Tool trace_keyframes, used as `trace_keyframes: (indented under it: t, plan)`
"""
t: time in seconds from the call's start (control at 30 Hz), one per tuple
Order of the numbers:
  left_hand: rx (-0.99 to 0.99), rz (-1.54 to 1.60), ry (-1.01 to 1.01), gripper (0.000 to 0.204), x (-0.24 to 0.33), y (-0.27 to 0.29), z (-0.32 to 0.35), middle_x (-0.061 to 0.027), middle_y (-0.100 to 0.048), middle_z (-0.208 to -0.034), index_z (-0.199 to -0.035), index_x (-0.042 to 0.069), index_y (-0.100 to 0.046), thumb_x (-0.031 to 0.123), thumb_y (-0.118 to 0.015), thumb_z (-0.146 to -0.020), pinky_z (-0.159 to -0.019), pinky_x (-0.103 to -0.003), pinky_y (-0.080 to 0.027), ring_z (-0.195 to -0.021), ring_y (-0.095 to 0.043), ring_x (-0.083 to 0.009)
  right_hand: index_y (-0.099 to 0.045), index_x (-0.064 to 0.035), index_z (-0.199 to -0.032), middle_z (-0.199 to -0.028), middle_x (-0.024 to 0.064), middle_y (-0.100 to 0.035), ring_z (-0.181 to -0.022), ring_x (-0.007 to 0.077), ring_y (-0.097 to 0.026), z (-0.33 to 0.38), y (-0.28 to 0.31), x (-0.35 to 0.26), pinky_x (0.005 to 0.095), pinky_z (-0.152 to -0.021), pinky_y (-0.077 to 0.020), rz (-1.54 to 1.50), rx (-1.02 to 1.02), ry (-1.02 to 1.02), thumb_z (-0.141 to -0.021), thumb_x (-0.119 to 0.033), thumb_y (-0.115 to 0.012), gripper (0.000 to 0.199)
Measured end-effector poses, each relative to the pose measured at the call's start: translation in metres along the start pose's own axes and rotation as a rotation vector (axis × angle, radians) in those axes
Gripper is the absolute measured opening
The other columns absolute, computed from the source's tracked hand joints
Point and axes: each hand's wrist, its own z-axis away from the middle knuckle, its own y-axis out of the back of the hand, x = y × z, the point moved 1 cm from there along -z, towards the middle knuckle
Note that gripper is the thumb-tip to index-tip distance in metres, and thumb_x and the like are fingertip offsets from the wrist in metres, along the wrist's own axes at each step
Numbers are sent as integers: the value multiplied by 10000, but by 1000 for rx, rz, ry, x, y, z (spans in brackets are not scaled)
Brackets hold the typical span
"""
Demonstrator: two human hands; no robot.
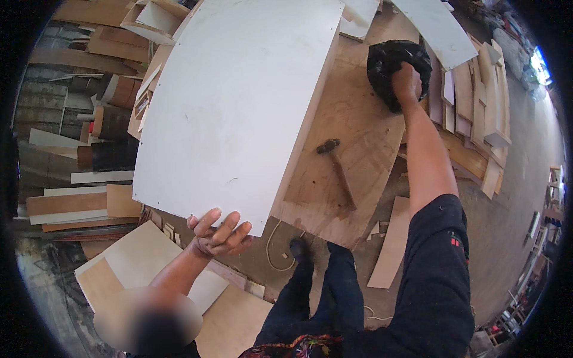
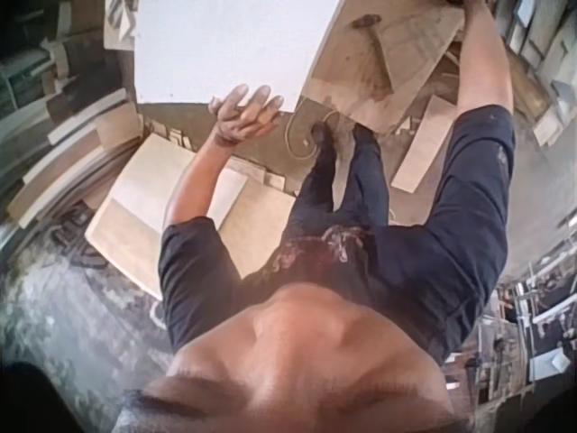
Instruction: The person assembles a small wooden structure by aligning plywood panels and hammering small nails into the edges.
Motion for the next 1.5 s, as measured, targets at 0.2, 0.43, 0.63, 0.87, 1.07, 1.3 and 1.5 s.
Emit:
trace_keyframes:
  t: [0.2,0.43,0.63,0.87,1.07,1.3,1.5]
  plan:
    - [-26,-27,-13,252,2,4,-1,142,-633,-1297,-1146,409,-714,441,-644,-906,-1294,-509,-159,-1391,-494,-206,-722,-170,-1237,-1278,199,-715,-1225,440,-658,-2,3,-1,544,-1003,-537,99,-43,60,-936,-266,-630,329]
    - [-33,-5,-7,286,3,3,1,140,-631,-1277,-1169,406,-705,485,-644,-901,-1280,-515,-165,-1375,-504,-204,-758,-166,-1175,-1221,207,-731,-1180,450,-670,-13,-2,18,537,-988,-535,-7,1,106,-918,-251,-653,291]
    - [-27,-1,-5,315,2,3,7,125,-617,-1267,-1159,397,-717,538,-687,-880,-1272,-517,-157,-1386,-479,-224,-826,-106,-1069,-1032,205,-772,-966,351,-757,-15,-8,22,440,-861,-558,-251,37,142,-929,-331,-771,271]
    - [-16,11,-1,332,4,0,3,110,-624,-1285,-1149,372,-728,554,-697,-873,-1268,-526,-154,-1391,-481,-231,-803,-10,-1049,-926,78,-788,-824,162,-702,-13,14,34,347,-777,-534,-701,2,98,-985,-292,-762,292]
    - [43,14,16,362,5,-4,6,88,-643,-1277,-1155,351,-722,557,-730,-858,-1261,-535,-159,-1385,-496,-252,-635,-8,-1034,-970,117,-751,-897,219,-750,76,87,-15,345,-809,-606,-1125,-220,68,-1091,-176,-612,179]
    - [140,8,0,392,3,-21,-8,38,-624,-1306,-1118,300,-685,574,-793,-858,-1255,-538,-162,-1391,-457,-275,-612,-17,-995,-938,113,-730,-833,204,-733,200,107,-7,342,-717,-611,-1282,-455,-18,-1084,-147,-607,158]
    - [288,-19,-34,303,1,-39,-7,69,-680,-1231,-1091,322,-693,531,-786,-892,-1286,-520,-129,-1350,-501,-259,-636,-33,-992,-855,65,-708,-737,170,-701,295,101,-22,322,-689,-585,-1185,-564,35,-1057,-188,-667,171]
